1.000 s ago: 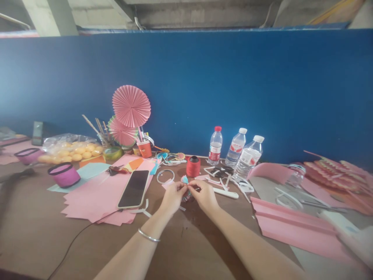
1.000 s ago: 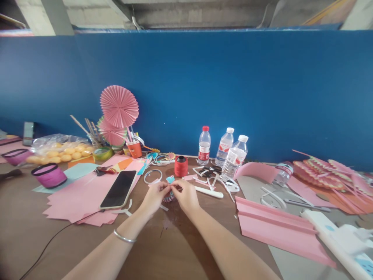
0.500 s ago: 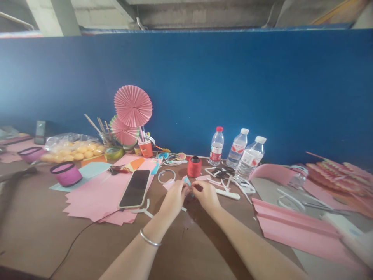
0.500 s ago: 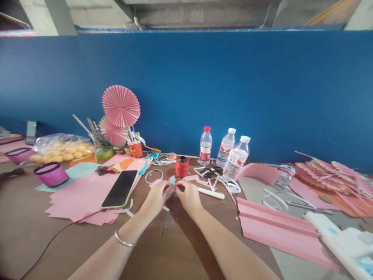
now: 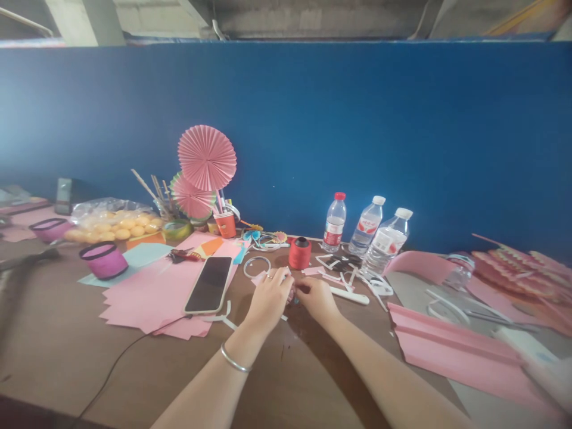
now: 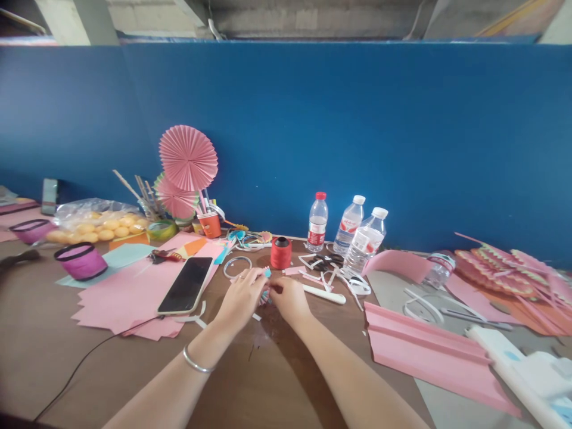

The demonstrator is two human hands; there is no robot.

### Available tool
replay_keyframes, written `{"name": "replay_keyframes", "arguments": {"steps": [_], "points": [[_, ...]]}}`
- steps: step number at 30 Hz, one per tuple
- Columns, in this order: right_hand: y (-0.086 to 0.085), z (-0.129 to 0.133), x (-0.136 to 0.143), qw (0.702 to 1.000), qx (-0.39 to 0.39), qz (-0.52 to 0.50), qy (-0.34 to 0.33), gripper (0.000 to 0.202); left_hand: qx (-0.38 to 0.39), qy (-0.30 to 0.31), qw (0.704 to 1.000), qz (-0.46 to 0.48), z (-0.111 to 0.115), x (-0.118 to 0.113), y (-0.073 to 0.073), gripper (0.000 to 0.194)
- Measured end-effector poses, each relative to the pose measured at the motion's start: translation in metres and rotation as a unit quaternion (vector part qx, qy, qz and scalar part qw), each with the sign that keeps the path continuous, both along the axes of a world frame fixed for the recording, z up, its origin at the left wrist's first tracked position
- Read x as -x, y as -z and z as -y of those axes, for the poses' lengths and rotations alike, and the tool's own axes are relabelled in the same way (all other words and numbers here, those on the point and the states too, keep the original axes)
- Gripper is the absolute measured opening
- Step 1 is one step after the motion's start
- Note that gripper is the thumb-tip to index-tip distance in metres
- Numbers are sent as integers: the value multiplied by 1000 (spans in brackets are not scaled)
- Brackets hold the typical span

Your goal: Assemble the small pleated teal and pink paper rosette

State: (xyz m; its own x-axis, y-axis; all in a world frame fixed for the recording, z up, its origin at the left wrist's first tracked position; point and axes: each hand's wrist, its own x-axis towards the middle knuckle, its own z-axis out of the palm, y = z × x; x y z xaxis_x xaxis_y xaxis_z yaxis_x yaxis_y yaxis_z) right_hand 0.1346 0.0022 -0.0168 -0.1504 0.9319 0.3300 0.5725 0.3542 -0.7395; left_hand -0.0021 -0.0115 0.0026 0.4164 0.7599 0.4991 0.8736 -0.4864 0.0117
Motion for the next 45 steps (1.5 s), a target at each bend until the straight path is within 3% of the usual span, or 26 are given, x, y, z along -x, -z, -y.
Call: {"name": "replay_keyframes", "arguments": {"steps": [10,20,25,39,45], "points": [[-2,-1,1,998,-20,29,-47,23,3,-13,999,37,-5,6,4,11],[0,-2,-1,995,54,-50,-62,22,40,48,987,146,-8,6,6,13],[6,-6,-1,988,80,-122,-48,20,58,46,966,247,-10,8,9,20],[12,-11,-2,987,79,-138,-36,19,111,45,961,248,-9,4,8,13],[20,-16,-5,983,85,-163,11,22,123,23,932,340,-7,8,4,13]]}}
